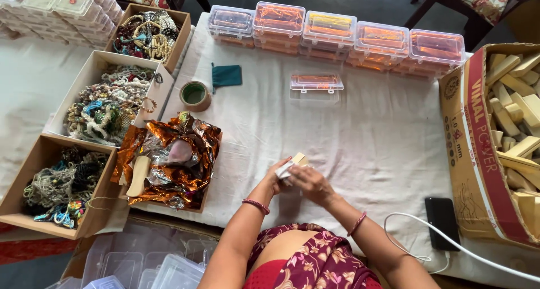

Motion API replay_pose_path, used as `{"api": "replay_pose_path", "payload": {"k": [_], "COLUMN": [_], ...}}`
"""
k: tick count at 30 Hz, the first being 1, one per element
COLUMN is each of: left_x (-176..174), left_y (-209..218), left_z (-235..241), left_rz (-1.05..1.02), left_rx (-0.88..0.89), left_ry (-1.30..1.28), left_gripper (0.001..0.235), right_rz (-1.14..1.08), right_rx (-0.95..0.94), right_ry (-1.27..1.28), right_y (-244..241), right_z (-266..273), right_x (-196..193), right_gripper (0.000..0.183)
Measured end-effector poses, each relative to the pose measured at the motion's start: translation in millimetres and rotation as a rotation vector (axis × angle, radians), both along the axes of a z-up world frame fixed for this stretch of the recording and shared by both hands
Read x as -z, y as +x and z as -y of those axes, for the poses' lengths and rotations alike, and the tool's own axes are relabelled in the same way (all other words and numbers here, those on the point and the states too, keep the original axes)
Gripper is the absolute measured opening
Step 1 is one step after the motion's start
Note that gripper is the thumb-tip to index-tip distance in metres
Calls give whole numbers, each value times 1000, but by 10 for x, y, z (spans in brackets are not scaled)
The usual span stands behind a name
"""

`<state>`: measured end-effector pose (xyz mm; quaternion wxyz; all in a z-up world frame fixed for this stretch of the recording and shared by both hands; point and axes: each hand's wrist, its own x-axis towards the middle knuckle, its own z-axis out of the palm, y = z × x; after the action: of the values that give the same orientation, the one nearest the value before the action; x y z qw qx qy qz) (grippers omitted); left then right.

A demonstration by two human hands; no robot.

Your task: The person wipes small rectangular wooden blocks with a white cloth and then wraps them in shiny orange foil. The wrapped items are placed into a clear plastic container. The person repeats this process with additional wooden blocks.

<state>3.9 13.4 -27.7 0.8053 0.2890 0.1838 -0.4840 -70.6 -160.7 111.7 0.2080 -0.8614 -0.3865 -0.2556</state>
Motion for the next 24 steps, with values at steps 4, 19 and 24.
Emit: {"api": "replay_pose_path", "payload": {"k": [4,19,24], "left_x": [-821,-425,-412], "left_y": [-97,-67,-88], "left_z": [98,113,117], "left_rz": [0,-28,65], "left_rx": [-109,-97,-101], "left_ry": [265,250,345], "left_gripper": [34,36,41], "right_rz": [-202,-263,-177], "right_rx": [360,154,77], "right_ry": [132,-87,-121], "right_y": [75,207,137], "right_z": [63,79,-117], "right_x": [-111,216,-242], "right_gripper": [28,22,22]}}
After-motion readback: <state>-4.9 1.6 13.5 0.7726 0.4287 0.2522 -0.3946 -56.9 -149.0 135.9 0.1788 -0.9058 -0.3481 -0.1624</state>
